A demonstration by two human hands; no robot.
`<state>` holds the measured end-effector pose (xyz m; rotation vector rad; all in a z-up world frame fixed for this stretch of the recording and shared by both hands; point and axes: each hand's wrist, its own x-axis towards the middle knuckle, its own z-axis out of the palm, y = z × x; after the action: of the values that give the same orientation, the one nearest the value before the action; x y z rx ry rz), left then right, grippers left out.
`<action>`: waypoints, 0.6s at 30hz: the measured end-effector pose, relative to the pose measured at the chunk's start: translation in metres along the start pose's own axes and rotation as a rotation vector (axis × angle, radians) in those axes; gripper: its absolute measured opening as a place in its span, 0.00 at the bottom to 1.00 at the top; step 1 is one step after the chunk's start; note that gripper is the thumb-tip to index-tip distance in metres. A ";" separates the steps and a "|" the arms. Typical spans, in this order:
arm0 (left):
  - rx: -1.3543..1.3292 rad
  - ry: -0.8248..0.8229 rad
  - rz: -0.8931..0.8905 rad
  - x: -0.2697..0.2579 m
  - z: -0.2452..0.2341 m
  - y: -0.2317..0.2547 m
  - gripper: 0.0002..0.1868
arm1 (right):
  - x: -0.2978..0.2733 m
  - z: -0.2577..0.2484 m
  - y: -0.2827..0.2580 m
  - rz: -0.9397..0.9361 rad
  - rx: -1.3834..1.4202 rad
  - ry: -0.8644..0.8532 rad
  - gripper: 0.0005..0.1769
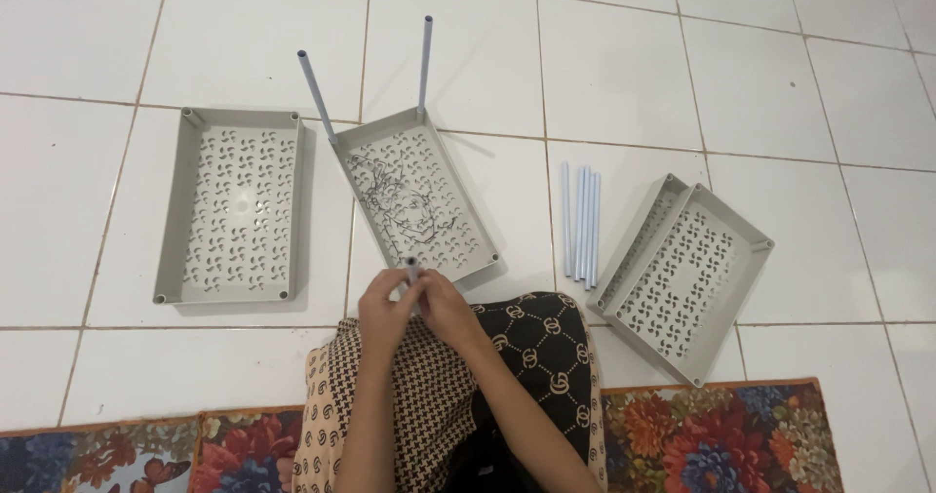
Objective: The person assembles a two-tier plastic storage rack by inserting gray cylindrical legs into the corners of perforated trays. They attach legs to each tray, then stack the trays to form a two-tier unit.
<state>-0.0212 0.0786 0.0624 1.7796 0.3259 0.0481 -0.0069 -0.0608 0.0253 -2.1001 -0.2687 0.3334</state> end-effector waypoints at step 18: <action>0.122 0.054 0.082 -0.004 0.006 0.003 0.12 | 0.002 -0.009 -0.005 -0.098 -0.047 0.052 0.10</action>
<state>-0.0231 0.0710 0.0646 1.9152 0.2997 0.1371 -0.0018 -0.0652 0.0336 -2.1298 -0.3500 0.2164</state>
